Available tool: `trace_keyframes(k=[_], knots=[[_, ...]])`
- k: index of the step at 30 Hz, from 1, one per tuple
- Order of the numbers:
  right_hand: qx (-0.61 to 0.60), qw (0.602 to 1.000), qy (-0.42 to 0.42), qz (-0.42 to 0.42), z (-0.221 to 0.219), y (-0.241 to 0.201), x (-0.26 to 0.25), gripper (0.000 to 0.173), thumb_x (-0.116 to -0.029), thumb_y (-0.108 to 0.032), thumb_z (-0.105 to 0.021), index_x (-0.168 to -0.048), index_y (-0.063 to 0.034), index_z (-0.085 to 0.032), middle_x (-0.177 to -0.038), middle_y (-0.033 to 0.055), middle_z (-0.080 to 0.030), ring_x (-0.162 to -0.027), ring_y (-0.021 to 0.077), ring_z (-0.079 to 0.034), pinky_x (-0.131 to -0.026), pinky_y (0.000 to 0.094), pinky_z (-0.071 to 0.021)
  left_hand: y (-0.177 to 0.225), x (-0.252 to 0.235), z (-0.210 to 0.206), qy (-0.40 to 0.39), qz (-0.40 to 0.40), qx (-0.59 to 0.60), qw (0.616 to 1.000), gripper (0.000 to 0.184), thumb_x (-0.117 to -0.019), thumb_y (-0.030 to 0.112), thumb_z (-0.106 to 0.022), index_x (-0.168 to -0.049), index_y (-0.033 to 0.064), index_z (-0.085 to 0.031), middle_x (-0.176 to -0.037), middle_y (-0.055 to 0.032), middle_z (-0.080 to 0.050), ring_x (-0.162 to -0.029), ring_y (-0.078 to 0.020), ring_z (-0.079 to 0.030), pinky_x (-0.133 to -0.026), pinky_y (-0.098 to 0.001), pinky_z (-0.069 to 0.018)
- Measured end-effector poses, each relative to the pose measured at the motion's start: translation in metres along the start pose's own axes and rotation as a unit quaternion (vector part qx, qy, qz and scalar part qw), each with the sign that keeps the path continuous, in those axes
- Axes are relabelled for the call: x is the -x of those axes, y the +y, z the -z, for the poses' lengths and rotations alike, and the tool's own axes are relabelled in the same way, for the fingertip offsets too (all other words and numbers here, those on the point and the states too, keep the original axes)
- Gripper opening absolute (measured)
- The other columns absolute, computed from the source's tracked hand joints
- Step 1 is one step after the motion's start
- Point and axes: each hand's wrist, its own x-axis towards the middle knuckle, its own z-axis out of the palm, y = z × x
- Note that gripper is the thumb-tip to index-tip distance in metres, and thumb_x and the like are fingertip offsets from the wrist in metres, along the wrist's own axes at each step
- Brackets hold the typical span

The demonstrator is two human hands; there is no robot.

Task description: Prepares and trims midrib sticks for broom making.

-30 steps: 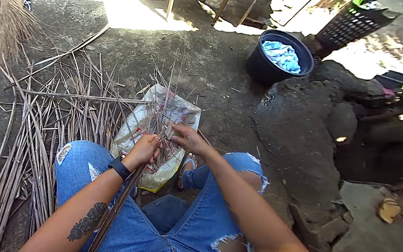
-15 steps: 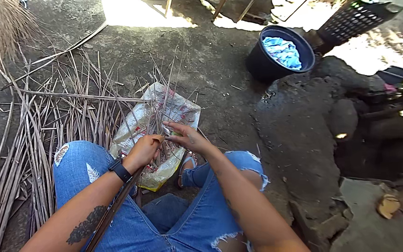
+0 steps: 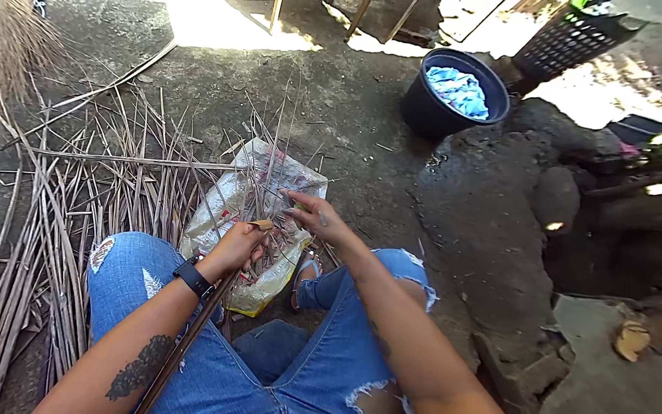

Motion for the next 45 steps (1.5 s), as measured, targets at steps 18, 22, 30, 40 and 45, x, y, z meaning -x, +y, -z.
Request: trace_keyframes(k=[18,22,30,40,45], knots=[[-0.005,0.999,-0.002,0.040,0.006,-0.005,0.006,0.048,-0.1024,-0.012,-0.061,-0.150,-0.0146,-0.053,-0.075,0.0061,-0.061,-0.053,0.0092,-0.049,-0.051,0.0250,-0.0435,-0.006,-0.001,0.007,-0.127,0.016,0.192,0.973,0.045,-0.1143,0.024,-0.021,-0.087,0.0079,-0.052,-0.053,0.0048,-0.042,-0.038,-0.0006,-0.037,-0.037,-0.0138,-0.0347],[-0.030,0.997,-0.066,0.022,-0.006,-0.007,0.007,0.055,-0.1008,-0.009,-0.062,-0.154,-0.0167,-0.048,-0.072,0.0057,-0.058,-0.054,0.0090,-0.049,-0.053,0.0243,-0.0445,-0.005,-0.001,0.009,-0.129,0.017,0.200,0.971,0.045,-0.1142,0.024,-0.020,-0.087,0.0083,-0.053,-0.053,0.0054,-0.042,-0.038,-0.0002,-0.037,-0.038,-0.0135,-0.0344],[-0.042,0.998,-0.040,0.023,-0.005,-0.008,0.005,0.053,-0.1012,-0.010,-0.062,-0.152,-0.0147,-0.049,-0.069,0.0046,-0.056,-0.052,0.0087,-0.047,-0.051,0.0237,-0.0425,-0.005,-0.001,0.012,-0.152,0.029,0.225,0.962,0.045,-0.1138,0.025,-0.018,-0.087,0.0098,-0.052,-0.053,0.0063,-0.041,-0.038,0.0008,-0.036,-0.038,-0.0126,-0.0327],[-0.046,0.999,0.006,0.020,0.001,-0.003,0.003,0.045,-0.1027,-0.013,-0.061,-0.147,-0.0120,-0.055,-0.073,0.0036,-0.060,-0.053,0.0071,-0.048,-0.051,0.0226,-0.0430,-0.007,-0.001,0.011,-0.162,0.027,0.217,0.962,0.045,-0.1134,0.024,-0.020,-0.086,0.0096,-0.053,-0.053,0.0063,-0.041,-0.038,0.0007,-0.036,-0.037,-0.0127,-0.0329],[-0.087,0.994,0.060,0.006,0.010,-0.004,0.003,0.045,-0.1033,-0.011,-0.059,-0.148,-0.0121,-0.054,-0.065,0.0026,-0.054,-0.045,0.0062,-0.042,-0.043,0.0204,-0.0361,-0.007,-0.002,0.010,-0.178,0.026,0.215,0.960,0.045,-0.1135,0.024,-0.019,-0.087,0.0103,-0.052,-0.053,0.0063,-0.041,-0.038,0.0006,-0.036,-0.037,-0.0129,-0.0334]])
